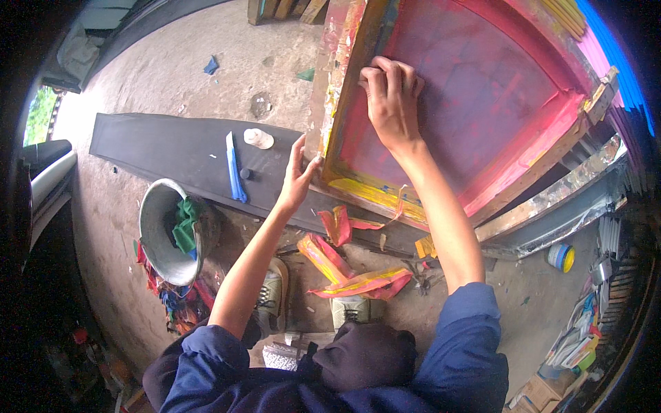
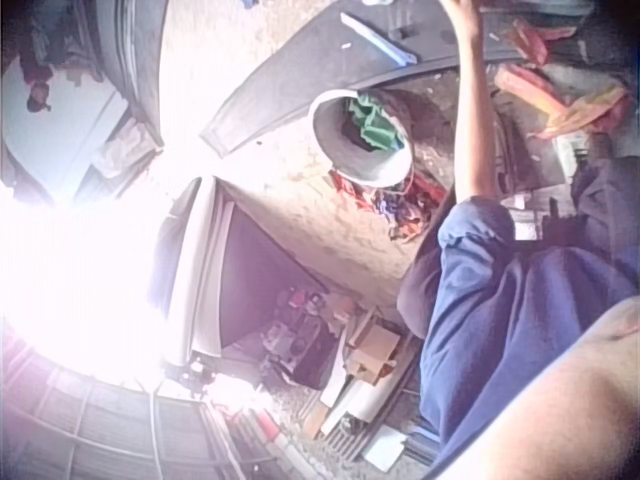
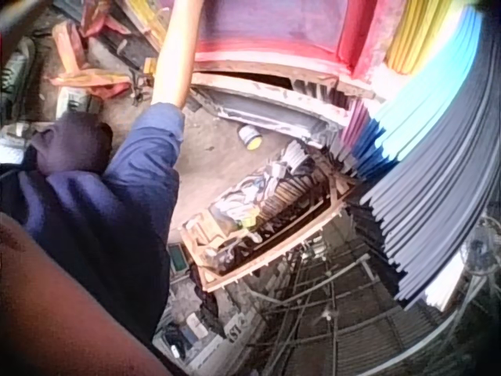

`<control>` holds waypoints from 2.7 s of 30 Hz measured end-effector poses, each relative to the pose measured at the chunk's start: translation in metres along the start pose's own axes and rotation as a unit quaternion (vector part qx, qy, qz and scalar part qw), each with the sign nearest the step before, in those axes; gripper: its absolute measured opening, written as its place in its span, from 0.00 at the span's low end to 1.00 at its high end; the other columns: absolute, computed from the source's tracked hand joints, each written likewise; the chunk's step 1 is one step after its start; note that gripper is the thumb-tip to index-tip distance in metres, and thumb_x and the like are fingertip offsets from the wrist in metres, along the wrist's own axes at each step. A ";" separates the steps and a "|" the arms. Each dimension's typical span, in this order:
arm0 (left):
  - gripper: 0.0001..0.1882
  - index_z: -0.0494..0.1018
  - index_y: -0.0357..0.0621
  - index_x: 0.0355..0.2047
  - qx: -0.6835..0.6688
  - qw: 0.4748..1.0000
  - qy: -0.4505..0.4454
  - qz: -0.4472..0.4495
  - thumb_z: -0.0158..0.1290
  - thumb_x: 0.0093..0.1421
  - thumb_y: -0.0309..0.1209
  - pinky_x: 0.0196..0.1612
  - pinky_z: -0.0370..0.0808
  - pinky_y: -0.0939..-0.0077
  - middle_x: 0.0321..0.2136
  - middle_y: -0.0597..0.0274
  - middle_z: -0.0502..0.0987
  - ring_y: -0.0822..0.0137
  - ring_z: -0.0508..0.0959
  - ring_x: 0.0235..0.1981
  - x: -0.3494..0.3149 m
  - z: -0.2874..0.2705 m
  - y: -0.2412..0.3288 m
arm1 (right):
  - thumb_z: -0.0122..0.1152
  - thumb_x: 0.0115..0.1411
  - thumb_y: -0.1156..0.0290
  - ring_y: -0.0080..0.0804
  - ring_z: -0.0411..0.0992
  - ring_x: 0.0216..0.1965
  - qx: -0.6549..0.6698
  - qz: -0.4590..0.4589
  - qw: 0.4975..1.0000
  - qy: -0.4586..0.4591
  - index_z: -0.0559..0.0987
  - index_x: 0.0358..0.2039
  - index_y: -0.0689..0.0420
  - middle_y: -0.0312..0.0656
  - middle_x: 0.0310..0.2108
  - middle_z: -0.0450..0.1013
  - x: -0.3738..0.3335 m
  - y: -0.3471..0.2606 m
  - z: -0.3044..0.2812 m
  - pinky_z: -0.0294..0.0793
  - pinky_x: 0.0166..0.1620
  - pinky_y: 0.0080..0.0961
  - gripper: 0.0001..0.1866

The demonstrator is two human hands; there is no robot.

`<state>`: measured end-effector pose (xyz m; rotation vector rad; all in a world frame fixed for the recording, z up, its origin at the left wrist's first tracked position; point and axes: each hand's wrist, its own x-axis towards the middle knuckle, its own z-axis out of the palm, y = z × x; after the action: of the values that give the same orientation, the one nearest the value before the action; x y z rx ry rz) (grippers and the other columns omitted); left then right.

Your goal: The person sits on the floor and removes strips of colored tape from the edges of a rectangular frame. They peel the tape off by hand and place the removed pieces on the floor.

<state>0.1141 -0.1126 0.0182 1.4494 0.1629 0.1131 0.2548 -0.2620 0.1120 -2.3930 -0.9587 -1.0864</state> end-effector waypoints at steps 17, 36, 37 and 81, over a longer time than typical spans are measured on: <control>0.28 0.50 0.49 0.58 0.034 0.999 0.008 0.013 0.46 0.58 0.25 0.51 0.61 0.75 0.46 0.58 0.64 0.69 0.64 0.47 -0.001 0.000 0.000 | 0.60 0.46 0.73 0.29 0.65 0.36 0.024 -0.064 0.998 0.009 0.70 0.27 0.50 0.31 0.30 0.66 0.005 0.008 -0.001 0.61 0.38 0.29 0.09; 0.29 0.50 0.47 0.58 0.041 0.999 0.032 -0.003 0.48 0.58 0.28 0.54 0.55 0.72 0.52 0.56 0.59 0.66 0.57 0.52 0.001 -0.002 -0.008 | 0.57 0.44 0.80 0.32 0.65 0.34 0.120 -0.100 0.987 -0.031 0.69 0.37 0.53 0.35 0.28 0.65 0.010 0.007 -0.006 0.63 0.40 0.30 0.18; 0.31 0.48 0.46 0.59 0.015 0.999 0.018 -0.023 0.48 0.58 0.30 0.57 0.49 0.69 0.56 0.55 0.53 0.62 0.49 0.57 0.001 -0.003 -0.006 | 0.57 0.44 0.80 0.32 0.64 0.34 0.136 -0.110 0.984 -0.034 0.69 0.37 0.54 0.36 0.27 0.64 0.012 0.008 -0.005 0.64 0.39 0.29 0.18; 0.30 0.48 0.46 0.59 -0.042 0.999 0.002 -0.020 0.47 0.59 0.29 0.57 0.53 0.73 0.57 0.55 0.56 0.68 0.54 0.58 -0.001 0.000 -0.005 | 0.60 0.46 0.75 0.34 0.60 0.31 0.102 0.076 0.979 -0.160 0.72 0.27 0.55 0.38 0.26 0.61 -0.151 -0.038 -0.093 0.58 0.35 0.32 0.07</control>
<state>0.1131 -0.1133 0.0135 1.3616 0.1877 0.0893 0.1069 -0.3521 0.0580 -2.4625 -0.9165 -0.5287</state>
